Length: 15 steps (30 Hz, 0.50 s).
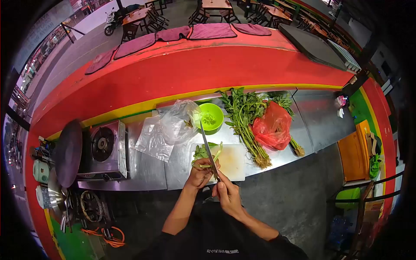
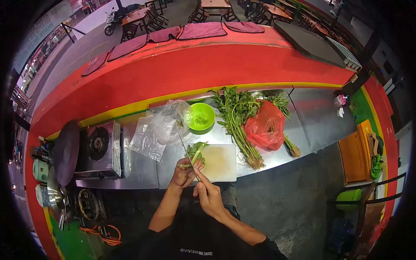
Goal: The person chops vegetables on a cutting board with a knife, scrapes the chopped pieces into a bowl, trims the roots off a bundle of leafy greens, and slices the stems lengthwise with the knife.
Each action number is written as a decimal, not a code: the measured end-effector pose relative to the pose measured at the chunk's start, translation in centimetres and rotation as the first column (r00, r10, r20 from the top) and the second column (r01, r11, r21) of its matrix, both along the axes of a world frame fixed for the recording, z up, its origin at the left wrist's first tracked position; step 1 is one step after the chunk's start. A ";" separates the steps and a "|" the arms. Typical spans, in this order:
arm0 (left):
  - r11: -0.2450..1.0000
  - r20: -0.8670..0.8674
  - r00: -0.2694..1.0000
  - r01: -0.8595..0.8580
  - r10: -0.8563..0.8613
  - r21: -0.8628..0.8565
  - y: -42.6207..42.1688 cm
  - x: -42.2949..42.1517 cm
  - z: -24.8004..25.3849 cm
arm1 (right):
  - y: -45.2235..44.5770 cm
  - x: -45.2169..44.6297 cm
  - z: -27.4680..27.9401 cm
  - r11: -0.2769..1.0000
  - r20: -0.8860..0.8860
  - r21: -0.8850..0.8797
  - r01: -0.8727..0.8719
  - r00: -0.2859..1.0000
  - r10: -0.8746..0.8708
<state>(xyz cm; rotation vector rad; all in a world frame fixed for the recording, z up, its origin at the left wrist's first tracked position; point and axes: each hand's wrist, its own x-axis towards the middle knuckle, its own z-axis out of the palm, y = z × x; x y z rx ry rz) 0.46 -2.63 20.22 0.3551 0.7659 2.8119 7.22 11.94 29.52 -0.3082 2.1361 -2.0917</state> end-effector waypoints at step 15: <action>0.997 -0.010 0.998 -0.065 0.065 -0.047 0.2 -0.4 0.5 | 0.2 -0.3 0.3 0.999 -0.014 0.037 -0.010 1.000 0.010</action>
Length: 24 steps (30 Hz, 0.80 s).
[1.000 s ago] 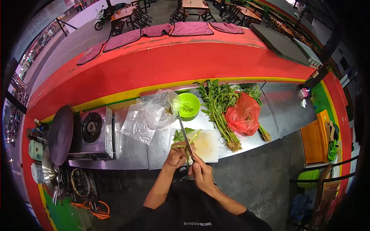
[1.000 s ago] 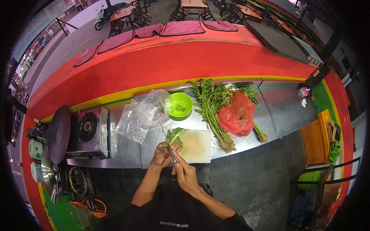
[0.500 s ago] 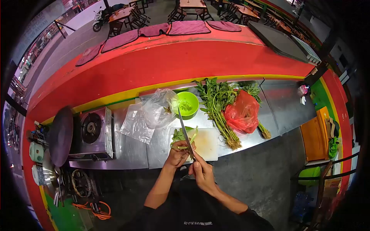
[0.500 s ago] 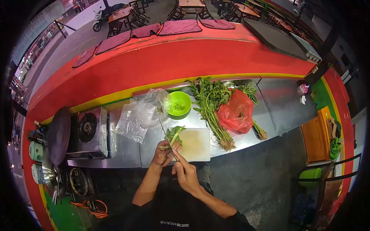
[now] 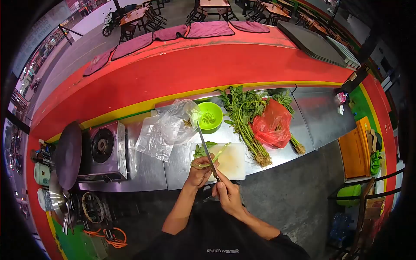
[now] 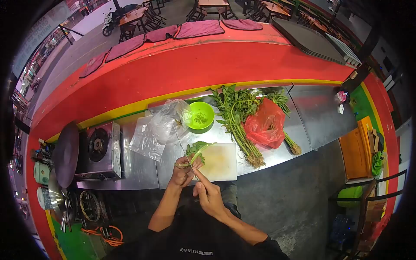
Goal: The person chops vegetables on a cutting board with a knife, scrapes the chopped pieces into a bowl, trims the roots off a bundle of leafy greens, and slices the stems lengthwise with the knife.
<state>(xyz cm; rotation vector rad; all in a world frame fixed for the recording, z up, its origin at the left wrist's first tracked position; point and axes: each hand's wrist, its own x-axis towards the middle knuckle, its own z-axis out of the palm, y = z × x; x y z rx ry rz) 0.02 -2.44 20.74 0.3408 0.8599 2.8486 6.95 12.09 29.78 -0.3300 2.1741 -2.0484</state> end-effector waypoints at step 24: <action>0.990 -0.001 0.997 -0.080 0.081 -0.112 -0.4 -1.3 0.9 | -0.1 -1.1 -1.4 0.997 -0.021 0.073 -0.034 0.999 0.035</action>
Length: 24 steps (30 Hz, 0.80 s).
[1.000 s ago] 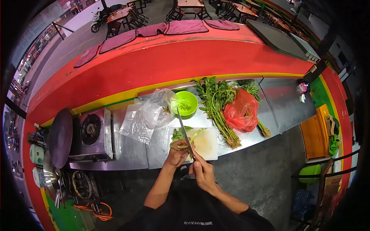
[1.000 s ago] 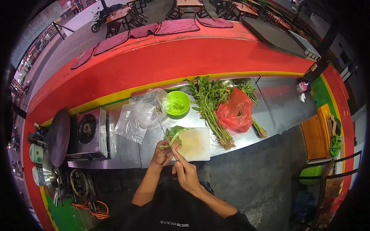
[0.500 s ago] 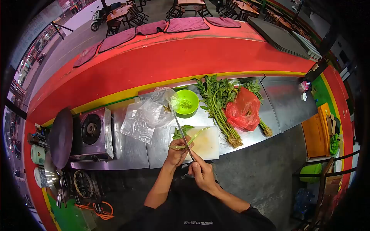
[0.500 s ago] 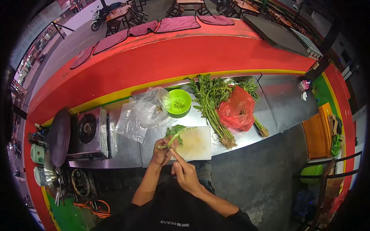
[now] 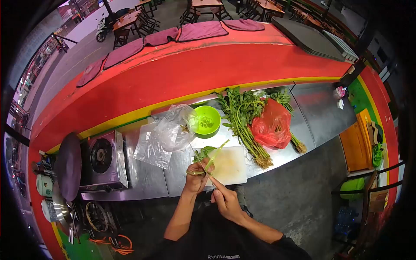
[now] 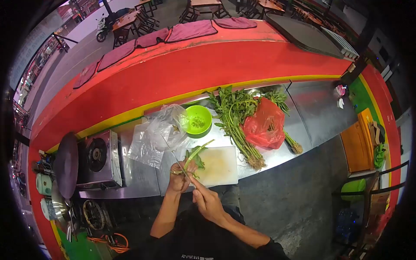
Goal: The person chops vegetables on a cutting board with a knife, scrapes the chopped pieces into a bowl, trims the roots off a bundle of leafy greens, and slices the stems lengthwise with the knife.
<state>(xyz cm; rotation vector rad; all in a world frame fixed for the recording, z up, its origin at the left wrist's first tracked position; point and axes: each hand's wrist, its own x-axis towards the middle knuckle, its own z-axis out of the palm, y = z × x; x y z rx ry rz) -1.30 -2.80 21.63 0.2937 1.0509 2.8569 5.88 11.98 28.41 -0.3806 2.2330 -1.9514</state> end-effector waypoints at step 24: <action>0.999 -0.034 0.999 0.042 -0.041 0.032 0.3 -1.5 -0.1 | 0.5 -1.1 0.3 1.000 -0.057 0.000 0.003 0.998 -0.003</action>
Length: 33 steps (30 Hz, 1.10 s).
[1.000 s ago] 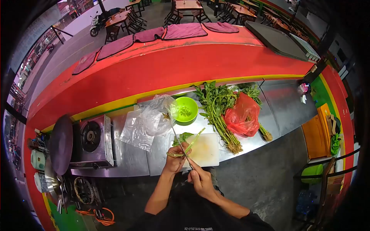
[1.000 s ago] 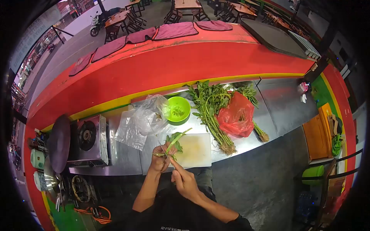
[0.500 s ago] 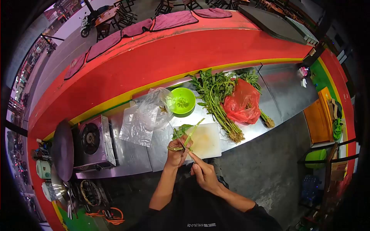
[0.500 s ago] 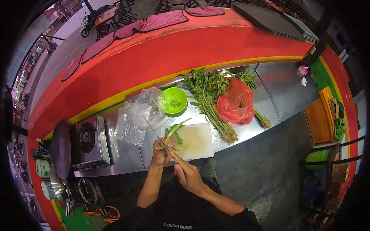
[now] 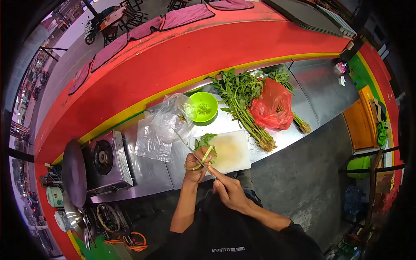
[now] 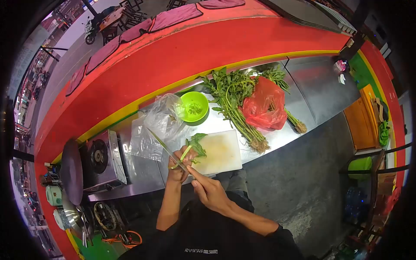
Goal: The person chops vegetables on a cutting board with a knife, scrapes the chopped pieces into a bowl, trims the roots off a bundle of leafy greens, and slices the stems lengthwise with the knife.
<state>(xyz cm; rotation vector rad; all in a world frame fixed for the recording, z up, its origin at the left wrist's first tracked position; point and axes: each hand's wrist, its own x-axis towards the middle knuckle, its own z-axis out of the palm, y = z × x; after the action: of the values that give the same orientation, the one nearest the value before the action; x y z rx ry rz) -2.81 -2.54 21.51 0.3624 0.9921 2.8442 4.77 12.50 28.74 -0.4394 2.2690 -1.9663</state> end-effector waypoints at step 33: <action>0.957 -0.022 0.985 -0.170 0.170 -0.233 0.4 1.6 0.2 | 1.2 0.7 -0.2 0.999 -0.064 0.051 -0.003 0.998 0.007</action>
<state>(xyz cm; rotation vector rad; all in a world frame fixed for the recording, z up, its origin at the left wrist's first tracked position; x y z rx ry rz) -1.19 -2.09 21.68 0.2678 1.4060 2.8268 5.51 13.72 28.59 -0.5093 2.3479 -1.9143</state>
